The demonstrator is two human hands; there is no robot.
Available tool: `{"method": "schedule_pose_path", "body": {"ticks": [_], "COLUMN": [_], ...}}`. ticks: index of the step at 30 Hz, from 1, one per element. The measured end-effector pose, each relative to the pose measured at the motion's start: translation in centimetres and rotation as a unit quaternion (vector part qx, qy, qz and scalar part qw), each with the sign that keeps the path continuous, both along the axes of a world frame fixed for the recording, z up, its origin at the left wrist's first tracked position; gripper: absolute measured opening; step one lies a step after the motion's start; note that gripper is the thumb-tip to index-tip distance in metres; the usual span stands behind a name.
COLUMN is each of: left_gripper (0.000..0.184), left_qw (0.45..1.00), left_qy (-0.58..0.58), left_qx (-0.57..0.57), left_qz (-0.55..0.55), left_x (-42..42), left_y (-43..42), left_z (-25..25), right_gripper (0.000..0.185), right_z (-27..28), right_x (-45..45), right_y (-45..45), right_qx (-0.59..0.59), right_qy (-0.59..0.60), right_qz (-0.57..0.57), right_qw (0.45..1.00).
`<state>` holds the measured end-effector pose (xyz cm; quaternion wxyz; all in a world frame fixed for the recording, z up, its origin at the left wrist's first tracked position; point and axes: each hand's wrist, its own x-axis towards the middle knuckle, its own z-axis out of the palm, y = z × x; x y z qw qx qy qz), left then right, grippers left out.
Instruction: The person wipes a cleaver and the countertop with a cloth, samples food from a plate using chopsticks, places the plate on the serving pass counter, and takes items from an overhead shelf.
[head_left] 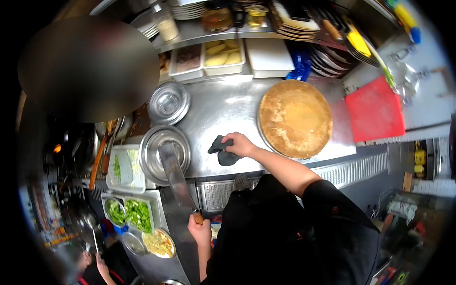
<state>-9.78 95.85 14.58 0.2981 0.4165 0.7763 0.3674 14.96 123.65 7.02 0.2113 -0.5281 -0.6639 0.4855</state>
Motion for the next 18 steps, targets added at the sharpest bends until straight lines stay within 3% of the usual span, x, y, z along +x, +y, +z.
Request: {"method": "schedule_pose_path", "body": {"ticks": [1,4,7,10,14,18], "left_gripper": [0.014,0.015,0.017,0.021,0.017,0.021], "left_qw": [1.000,0.988,0.967,0.922,0.894,0.857], "left_qy": [-0.025,0.079,0.084,0.154,0.111,0.177], "left_qx": [-0.010,0.005,0.011,0.040,0.065,-0.035], "left_qz": [0.002,-0.129,-0.240,-0.353,-0.429,-0.482], "left_x": [-0.4,2.0,6.7,13.1,22.8,28.3], "left_y": [0.8,5.7,10.3,14.4,18.2,19.6], "left_z": [-2.0,-0.7,0.1,0.6,-0.2,-2.5], "right_gripper": [0.036,0.036,0.035,0.035,0.036,0.037], "right_z": [2.0,8.1,11.8,13.9,14.5,13.3], "right_x": [2.6,11.4,18.8,25.0,30.1,32.0], "right_y": [-1.3,-4.5,-6.9,-8.4,-9.3,-8.7], "right_qx": [0.034,0.055,0.196,0.255,0.286,0.318], "right_qy": [0.036,0.088,0.119,0.063,0.018,-0.015], "right_qz": [-0.039,-0.112,-0.181,-0.252,-0.299,-0.271], "right_qw": [0.998,0.988,0.956,0.931,0.910,0.908]}}
